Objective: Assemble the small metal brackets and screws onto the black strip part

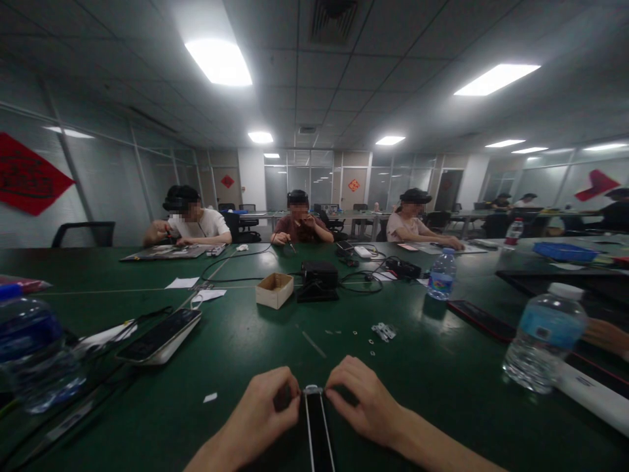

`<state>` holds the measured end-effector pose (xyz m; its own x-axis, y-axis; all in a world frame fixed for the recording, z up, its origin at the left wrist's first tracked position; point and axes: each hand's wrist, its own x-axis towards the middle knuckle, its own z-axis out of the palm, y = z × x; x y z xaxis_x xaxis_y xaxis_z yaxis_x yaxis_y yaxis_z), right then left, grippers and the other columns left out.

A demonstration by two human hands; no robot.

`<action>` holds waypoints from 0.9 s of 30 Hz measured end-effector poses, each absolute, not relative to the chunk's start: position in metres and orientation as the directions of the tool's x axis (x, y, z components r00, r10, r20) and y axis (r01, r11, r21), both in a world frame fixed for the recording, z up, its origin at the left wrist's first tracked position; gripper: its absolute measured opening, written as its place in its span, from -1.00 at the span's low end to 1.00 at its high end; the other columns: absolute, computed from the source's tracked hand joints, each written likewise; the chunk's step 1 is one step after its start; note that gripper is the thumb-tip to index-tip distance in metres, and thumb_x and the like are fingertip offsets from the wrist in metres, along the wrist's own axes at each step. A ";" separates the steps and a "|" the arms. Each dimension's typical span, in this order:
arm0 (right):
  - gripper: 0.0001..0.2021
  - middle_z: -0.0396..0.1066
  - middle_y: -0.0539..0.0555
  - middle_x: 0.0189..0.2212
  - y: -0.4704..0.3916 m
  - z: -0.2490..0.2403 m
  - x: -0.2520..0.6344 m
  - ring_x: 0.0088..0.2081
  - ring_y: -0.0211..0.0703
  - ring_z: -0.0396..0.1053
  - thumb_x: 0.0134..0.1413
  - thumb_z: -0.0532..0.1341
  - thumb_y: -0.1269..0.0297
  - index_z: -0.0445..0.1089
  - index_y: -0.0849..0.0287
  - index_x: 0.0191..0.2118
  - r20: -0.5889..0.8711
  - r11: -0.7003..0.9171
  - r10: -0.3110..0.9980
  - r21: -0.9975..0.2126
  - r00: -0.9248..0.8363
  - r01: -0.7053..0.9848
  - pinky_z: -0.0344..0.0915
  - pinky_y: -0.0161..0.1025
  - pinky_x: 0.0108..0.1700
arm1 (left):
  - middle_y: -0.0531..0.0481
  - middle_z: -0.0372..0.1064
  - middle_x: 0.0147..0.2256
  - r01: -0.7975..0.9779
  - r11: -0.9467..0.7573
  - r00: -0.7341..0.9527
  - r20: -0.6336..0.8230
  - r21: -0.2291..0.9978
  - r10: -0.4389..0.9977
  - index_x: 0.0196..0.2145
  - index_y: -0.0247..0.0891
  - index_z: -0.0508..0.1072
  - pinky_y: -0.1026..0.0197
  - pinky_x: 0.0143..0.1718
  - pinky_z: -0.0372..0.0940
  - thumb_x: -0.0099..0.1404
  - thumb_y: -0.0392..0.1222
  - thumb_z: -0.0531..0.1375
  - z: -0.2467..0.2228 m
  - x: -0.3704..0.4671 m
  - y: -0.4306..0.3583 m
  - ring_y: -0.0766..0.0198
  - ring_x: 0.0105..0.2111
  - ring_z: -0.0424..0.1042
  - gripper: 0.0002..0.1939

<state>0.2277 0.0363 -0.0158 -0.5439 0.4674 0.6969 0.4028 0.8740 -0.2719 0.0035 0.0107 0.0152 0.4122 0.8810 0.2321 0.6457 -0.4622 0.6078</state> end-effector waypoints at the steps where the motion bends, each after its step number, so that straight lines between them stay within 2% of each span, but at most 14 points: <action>1: -0.91 0.43 0.08 -0.41 0.039 -0.017 0.230 -0.34 -0.17 0.33 0.18 0.10 0.39 0.34 0.19 -0.32 0.673 0.845 0.515 -0.295 -0.531 0.445 0.26 -0.21 -0.26 | 0.08 0.36 -0.47 0.676 -0.431 0.386 0.211 0.598 0.898 -0.45 -0.24 0.39 0.33 -0.43 0.17 0.16 -0.25 0.10 0.017 0.000 0.013 0.31 -0.46 0.32 -0.91; 5: -0.88 0.42 0.09 -0.41 0.048 -0.023 0.235 -0.34 -0.16 0.33 0.15 0.09 0.39 0.35 0.20 -0.36 0.559 0.716 0.682 -0.375 -0.472 0.589 0.28 -0.23 -0.29 | 0.09 0.37 -0.47 0.741 -0.313 0.316 0.103 0.594 0.943 -0.43 -0.25 0.40 0.32 -0.43 0.16 0.15 -0.21 0.12 0.020 -0.010 0.020 0.29 -0.46 0.33 -0.91; 8: -0.87 0.40 0.07 -0.42 0.047 -0.024 0.234 -0.36 -0.17 0.32 0.13 0.11 0.38 0.37 0.20 -0.38 0.467 0.661 0.740 -0.374 -0.484 0.650 0.26 -0.25 -0.33 | 0.09 0.40 -0.41 0.736 -0.295 0.341 0.043 0.609 0.939 -0.31 -0.24 0.44 0.32 -0.41 0.18 0.16 -0.17 0.15 0.020 -0.012 0.021 0.28 -0.43 0.35 -0.85; 10: -0.87 0.40 0.07 -0.43 0.045 -0.023 0.233 -0.37 -0.18 0.30 0.13 0.11 0.39 0.38 0.20 -0.39 0.430 0.662 0.743 -0.359 -0.513 0.658 0.24 -0.25 -0.34 | 0.08 0.43 -0.34 0.726 -0.304 0.369 0.024 0.617 0.929 -0.26 -0.23 0.46 0.32 -0.37 0.20 0.17 -0.17 0.15 0.019 -0.011 0.021 0.28 -0.39 0.37 -0.81; 14: -0.87 0.39 0.07 -0.43 0.042 -0.020 0.231 -0.35 -0.17 0.29 0.10 0.10 0.42 0.38 0.21 -0.39 0.400 0.677 0.732 -0.341 -0.551 0.652 0.23 -0.24 -0.30 | 0.08 0.45 -0.34 0.725 -0.322 0.386 0.027 0.609 0.922 -0.31 -0.22 0.49 0.30 -0.32 0.20 0.19 -0.16 0.16 0.015 -0.011 0.020 0.26 -0.36 0.38 -0.84; 27: -0.90 0.37 0.06 -0.41 0.040 -0.018 0.232 -0.34 -0.18 0.29 0.07 0.12 0.44 0.38 0.21 -0.38 0.399 0.707 0.706 -0.347 -0.585 0.616 0.22 -0.25 -0.28 | 0.07 0.50 -0.34 0.700 -0.282 0.332 0.051 0.656 0.942 -0.33 -0.23 0.52 0.29 -0.35 0.21 0.19 -0.13 0.17 0.009 -0.003 0.021 0.25 -0.38 0.39 -0.83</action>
